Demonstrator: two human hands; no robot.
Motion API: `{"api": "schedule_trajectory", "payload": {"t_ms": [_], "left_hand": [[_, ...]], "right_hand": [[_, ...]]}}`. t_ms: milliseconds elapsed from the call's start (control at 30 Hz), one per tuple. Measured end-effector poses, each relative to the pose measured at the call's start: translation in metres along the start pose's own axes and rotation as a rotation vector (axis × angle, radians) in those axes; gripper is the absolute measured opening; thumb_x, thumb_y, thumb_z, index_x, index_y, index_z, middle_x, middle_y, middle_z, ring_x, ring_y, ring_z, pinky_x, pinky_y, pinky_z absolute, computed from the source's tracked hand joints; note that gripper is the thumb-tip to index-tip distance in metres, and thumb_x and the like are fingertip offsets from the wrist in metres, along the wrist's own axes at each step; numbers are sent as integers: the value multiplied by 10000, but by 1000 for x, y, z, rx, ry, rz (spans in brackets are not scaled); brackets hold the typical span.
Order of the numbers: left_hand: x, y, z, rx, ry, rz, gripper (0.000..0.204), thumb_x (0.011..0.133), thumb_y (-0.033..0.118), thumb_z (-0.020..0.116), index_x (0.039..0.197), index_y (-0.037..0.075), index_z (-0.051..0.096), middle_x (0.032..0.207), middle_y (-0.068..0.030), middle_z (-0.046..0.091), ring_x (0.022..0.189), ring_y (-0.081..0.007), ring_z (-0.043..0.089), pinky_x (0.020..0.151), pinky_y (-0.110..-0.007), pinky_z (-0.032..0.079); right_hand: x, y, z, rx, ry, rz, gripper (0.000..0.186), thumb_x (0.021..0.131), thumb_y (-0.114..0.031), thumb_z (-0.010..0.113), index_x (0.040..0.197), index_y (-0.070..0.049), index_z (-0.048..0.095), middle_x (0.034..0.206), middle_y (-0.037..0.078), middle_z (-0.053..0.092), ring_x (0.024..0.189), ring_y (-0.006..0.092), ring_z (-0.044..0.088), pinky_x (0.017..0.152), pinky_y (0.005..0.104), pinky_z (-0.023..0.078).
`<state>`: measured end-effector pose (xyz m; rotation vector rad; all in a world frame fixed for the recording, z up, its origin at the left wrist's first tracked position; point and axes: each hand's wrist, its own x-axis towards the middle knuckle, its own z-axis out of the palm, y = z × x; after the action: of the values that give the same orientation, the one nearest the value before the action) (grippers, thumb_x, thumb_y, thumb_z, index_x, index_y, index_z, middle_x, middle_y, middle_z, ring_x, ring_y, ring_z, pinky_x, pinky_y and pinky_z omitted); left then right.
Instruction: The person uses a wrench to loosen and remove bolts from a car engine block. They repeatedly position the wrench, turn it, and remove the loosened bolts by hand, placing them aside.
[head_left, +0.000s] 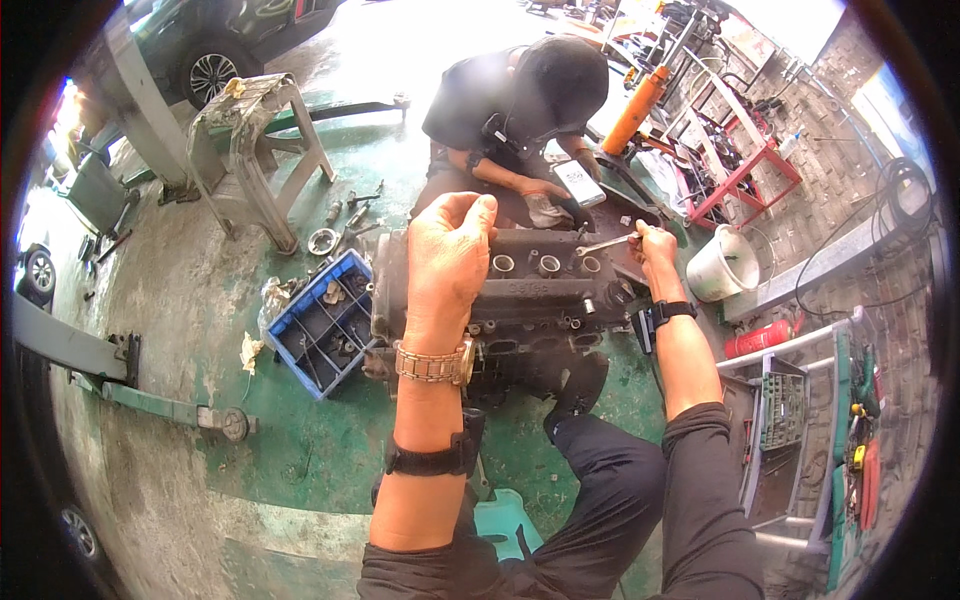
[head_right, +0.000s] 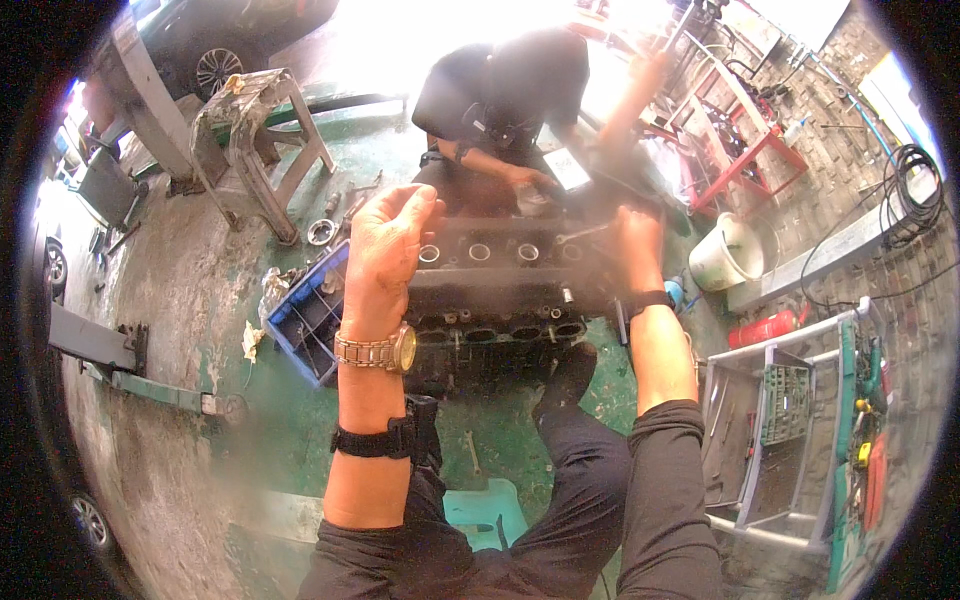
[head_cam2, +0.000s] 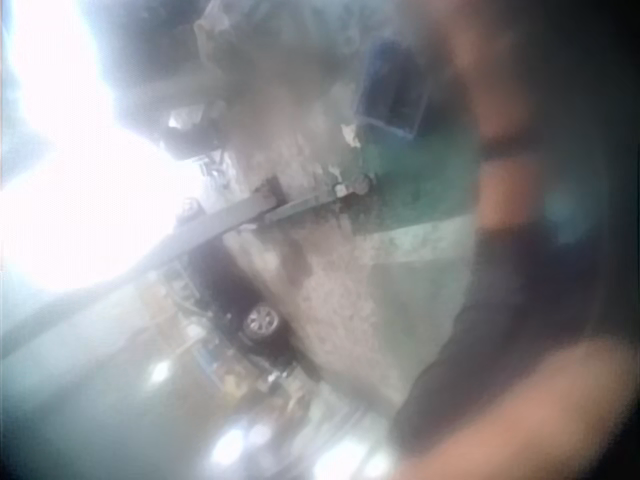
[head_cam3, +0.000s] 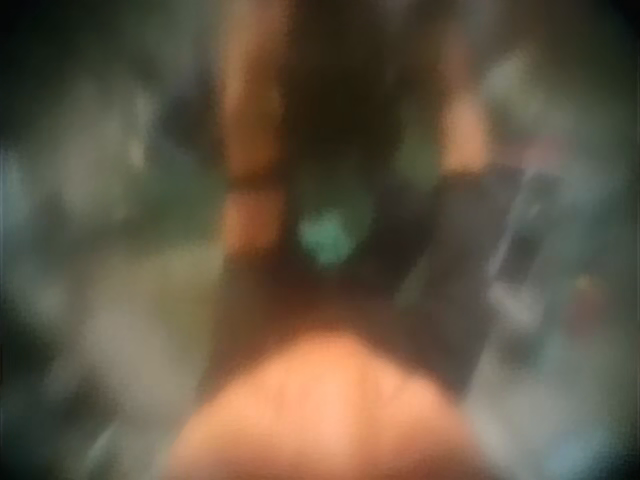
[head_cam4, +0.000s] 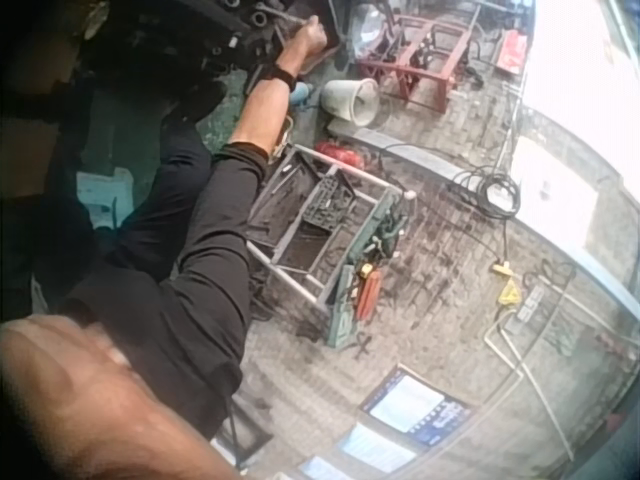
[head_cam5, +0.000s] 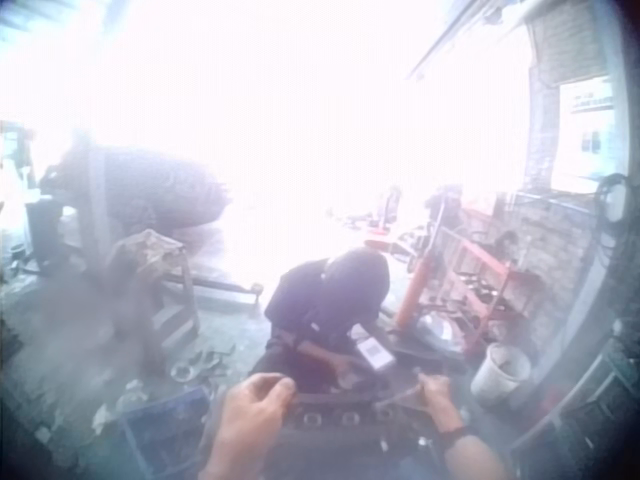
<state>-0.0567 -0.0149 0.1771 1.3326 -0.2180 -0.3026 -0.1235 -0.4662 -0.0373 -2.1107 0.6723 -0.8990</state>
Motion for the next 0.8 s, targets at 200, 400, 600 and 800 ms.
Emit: {"api": "schedule_trajectory", "payload": {"t_ms": [200, 400, 600, 800], "left_hand": [[1, 2, 6, -9, 43, 19, 201, 924, 150, 636, 991, -38, 660, 818, -48, 674, 709, -92, 572, 640, -253, 468], [1, 1, 8, 1, 44, 28, 201, 922, 149, 637, 972, -44, 660, 806, -39, 669, 691, -74, 551, 618, -238, 455], [3, 0, 6, 87, 4, -33, 216, 921, 203, 649, 1047, 29, 673, 933, -57, 702, 801, -110, 637, 675, -249, 495], [2, 1, 7, 107, 6, -32, 222, 922, 202, 647, 1057, 28, 671, 936, -54, 701, 788, -100, 633, 660, -237, 495]], "right_hand": [[5, -37, 4, -22, 23, 278, 121, 891, -125, 640, 817, -51, 580, 701, 51, 628, 550, 142, 627, 441, 298, 481], [16, -56, 22, -83, 27, 131, 139, 909, -158, 597, 847, -34, 606, 699, 50, 657, 498, 118, 596, 405, 273, 450], [31, -72, 37, -305, 7, 171, 213, 902, -206, 551, 940, -2, 594, 747, 76, 694, 518, 140, 625, 409, 294, 451], [23, -117, 48, -329, -21, 231, 382, 864, -270, 532, 1015, 69, 622, 1027, 307, 640, 1008, 454, 613, 858, 503, 480]]}}
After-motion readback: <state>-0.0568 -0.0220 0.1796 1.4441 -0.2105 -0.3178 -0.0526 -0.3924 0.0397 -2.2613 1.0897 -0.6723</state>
